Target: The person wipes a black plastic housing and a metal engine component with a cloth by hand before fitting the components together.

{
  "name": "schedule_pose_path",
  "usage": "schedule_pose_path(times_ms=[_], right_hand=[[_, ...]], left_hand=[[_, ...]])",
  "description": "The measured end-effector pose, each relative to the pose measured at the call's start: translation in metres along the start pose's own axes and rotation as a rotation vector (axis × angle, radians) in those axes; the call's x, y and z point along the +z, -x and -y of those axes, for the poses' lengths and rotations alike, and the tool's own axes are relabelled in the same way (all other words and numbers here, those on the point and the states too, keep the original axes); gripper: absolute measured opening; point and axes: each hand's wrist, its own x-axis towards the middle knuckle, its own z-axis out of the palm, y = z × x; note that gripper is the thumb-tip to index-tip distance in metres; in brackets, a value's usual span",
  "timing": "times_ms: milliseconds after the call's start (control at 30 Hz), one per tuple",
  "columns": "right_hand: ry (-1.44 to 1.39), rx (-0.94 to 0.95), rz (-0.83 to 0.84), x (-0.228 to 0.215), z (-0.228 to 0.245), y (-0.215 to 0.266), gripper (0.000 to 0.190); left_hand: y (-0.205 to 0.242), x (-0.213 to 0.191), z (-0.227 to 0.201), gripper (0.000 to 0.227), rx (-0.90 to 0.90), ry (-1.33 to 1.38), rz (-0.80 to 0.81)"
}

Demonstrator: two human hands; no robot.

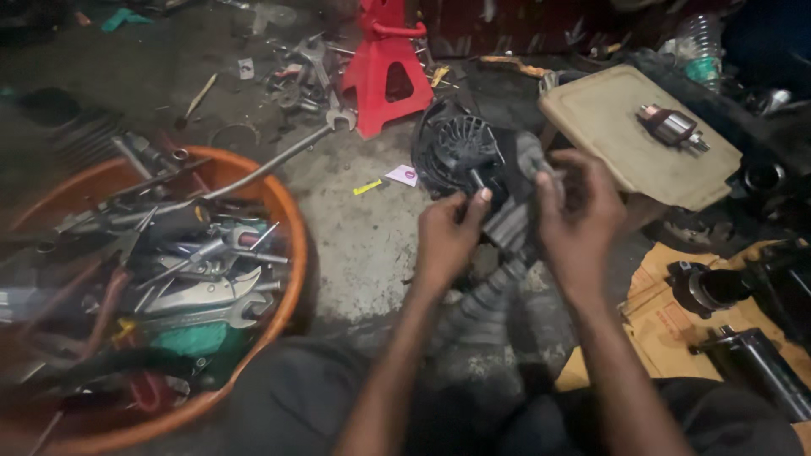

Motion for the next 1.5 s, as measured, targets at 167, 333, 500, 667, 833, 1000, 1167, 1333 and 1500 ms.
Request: schedule_pose_path(times_ms=[167, 333, 500, 667, 833, 1000, 1167, 1333, 1500], right_hand=[[0.594, -0.388, 0.116, 0.018, 0.001, 0.002, 0.026], [0.753, -0.743, 0.087, 0.013, -0.02, 0.013, 0.036], [0.938, -0.646, 0.228, -0.043, -0.034, 0.034, 0.039], [0.415, -0.137, 0.142, -0.059, -0.008, 0.035, 0.023], [0.266, -0.498, 0.088, 0.001, 0.019, -0.008, 0.028], [0.329, -0.509, 0.061, 0.069, 0.015, 0.04, 0.052], [0.332, -0.484, -0.021, 0.077, -0.008, 0.078, 0.038], [0.404, -0.349, 0.214, 0.032, -0.012, 0.08, 0.017], [0.395, -0.393, -0.104, -0.006, 0.001, 0.031, 0.013]], left_hand=[[0.006, -0.014, -0.001, 0.031, 0.433, -0.18, -0.023], [0.007, -0.024, 0.004, 0.031, 0.376, -0.023, -0.03], [0.004, -0.02, 0.001, 0.032, 0.329, -0.1, -0.067], [0.005, -0.023, 0.006, 0.047, 0.401, -0.16, -0.066], [0.001, -0.019, 0.016, 0.045, 0.479, -0.071, 0.114], [0.013, -0.025, 0.03, 0.033, 0.224, 0.251, 0.268], [0.015, -0.037, 0.034, 0.033, 0.379, 0.176, 0.163], [0.012, -0.02, 0.027, 0.064, 0.547, -0.059, 0.028], [0.012, -0.019, 0.01, 0.065, 0.357, -0.087, 0.1]])
